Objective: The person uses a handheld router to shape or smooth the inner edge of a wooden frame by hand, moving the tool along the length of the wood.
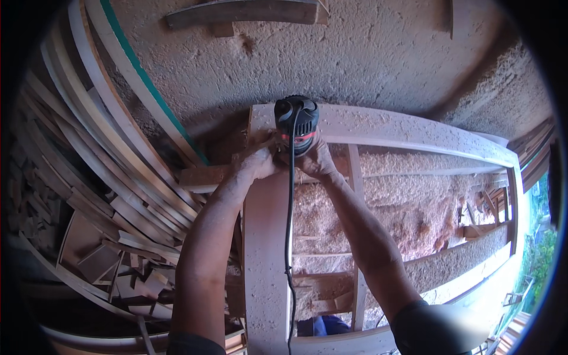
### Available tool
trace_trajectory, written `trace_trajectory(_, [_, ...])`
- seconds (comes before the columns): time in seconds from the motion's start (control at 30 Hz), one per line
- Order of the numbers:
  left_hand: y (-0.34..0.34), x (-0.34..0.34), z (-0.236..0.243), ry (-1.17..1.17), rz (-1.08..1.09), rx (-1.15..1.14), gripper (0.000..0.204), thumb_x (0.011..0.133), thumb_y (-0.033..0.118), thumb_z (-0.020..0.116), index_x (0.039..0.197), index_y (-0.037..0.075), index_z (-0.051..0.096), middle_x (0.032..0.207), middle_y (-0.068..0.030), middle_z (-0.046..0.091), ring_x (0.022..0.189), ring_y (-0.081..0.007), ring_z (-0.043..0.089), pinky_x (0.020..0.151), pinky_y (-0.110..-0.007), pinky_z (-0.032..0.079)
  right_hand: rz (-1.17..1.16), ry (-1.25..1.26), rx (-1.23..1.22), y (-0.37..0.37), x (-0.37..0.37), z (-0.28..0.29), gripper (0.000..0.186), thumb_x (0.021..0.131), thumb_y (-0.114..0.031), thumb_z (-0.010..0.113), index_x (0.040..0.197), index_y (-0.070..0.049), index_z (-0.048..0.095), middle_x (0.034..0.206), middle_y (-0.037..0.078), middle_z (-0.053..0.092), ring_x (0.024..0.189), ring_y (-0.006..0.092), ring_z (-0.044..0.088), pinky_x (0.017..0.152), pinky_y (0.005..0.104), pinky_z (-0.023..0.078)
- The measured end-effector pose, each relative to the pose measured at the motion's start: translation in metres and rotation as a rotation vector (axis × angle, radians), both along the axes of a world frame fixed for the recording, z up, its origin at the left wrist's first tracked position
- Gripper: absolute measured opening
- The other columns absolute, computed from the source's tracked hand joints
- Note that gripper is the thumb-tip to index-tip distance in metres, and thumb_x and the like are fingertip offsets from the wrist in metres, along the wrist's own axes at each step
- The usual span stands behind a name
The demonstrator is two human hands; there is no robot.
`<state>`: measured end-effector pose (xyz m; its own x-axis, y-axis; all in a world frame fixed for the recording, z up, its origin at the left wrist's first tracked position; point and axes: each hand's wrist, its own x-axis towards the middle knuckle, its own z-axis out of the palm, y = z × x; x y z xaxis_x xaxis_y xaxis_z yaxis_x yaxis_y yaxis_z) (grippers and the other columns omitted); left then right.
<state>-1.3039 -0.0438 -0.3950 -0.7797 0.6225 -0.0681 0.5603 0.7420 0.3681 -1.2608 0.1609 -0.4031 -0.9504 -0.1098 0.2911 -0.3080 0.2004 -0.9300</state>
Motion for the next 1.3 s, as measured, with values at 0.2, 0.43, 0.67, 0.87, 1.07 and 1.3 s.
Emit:
trace_trajectory(0.2, [0.004,0.070,0.012,-0.029,0.003,-0.128,0.081,0.085,0.045,0.080,0.154,0.018,0.048,0.154,-0.0126,0.053,0.137,-0.0354,0.053,0.118,-0.046,0.039,0.009,-0.194,-0.544,-0.008,0.062,-0.022,0.084,0.063,-0.030,0.095,0.132,-0.006,0.054,0.127,0.011,0.063,0.117,0.0255,0.064,0.102,0.0388,0.051])
trace_trajectory(0.43, [-0.034,0.127,-0.054,-0.029,-0.149,0.461,0.056,0.089,0.037,0.082,0.137,0.019,0.059,0.135,-0.0071,0.068,0.123,-0.0312,0.065,0.108,-0.055,0.048,-0.035,0.109,-0.078,-0.036,0.140,0.000,0.084,0.074,-0.024,0.093,0.144,-0.006,0.050,0.134,0.010,0.062,0.124,0.0247,0.062,0.110,0.0376,0.049])
trace_trajectory(0.67, [-0.041,0.177,-0.062,-0.414,-0.058,0.962,0.050,0.093,0.034,0.080,0.134,0.017,0.057,0.126,-0.0140,0.067,0.109,-0.0297,0.071,0.076,-0.060,0.065,-0.096,0.106,0.058,-0.044,0.186,0.002,0.086,0.068,-0.034,0.094,0.139,-0.007,0.053,0.129,0.013,0.061,0.119,0.0290,0.065,0.105,0.0394,0.053])
trace_trajectory(0.87, [-0.049,0.205,-0.069,-0.549,0.067,0.932,0.072,0.089,0.031,0.083,0.149,0.016,0.046,0.136,-0.0138,0.063,0.121,-0.0291,0.064,0.092,-0.054,0.056,0.015,0.046,-0.280,-0.052,0.222,0.007,0.084,0.067,-0.019,0.097,0.137,-0.006,0.053,0.129,0.009,0.062,0.119,0.0215,0.064,0.103,0.0351,0.052])
trace_trajectory(1.07, [-0.042,0.245,-0.039,-1.195,0.370,1.124,0.076,0.089,0.028,0.083,0.154,0.011,0.048,0.155,-0.0110,0.053,0.143,-0.0254,0.051,0.126,-0.041,0.037,-0.025,0.125,0.042,-0.046,0.247,0.014,0.081,0.067,-0.021,0.096,0.135,-0.006,0.056,0.128,0.012,0.066,0.115,0.0232,0.066,0.101,0.0357,0.052])
trace_trajectory(1.3, [-0.050,0.297,-0.037,-1.384,0.507,1.225,0.052,0.107,0.039,0.059,0.152,0.014,0.050,0.152,-0.0058,0.056,0.135,-0.0195,0.057,0.119,-0.043,0.047,-0.077,0.040,0.071,-0.053,0.304,0.026,0.079,0.063,-0.023,0.097,0.132,-0.008,0.061,0.123,0.011,0.069,0.112,0.0263,0.069,0.099,0.0393,0.054])
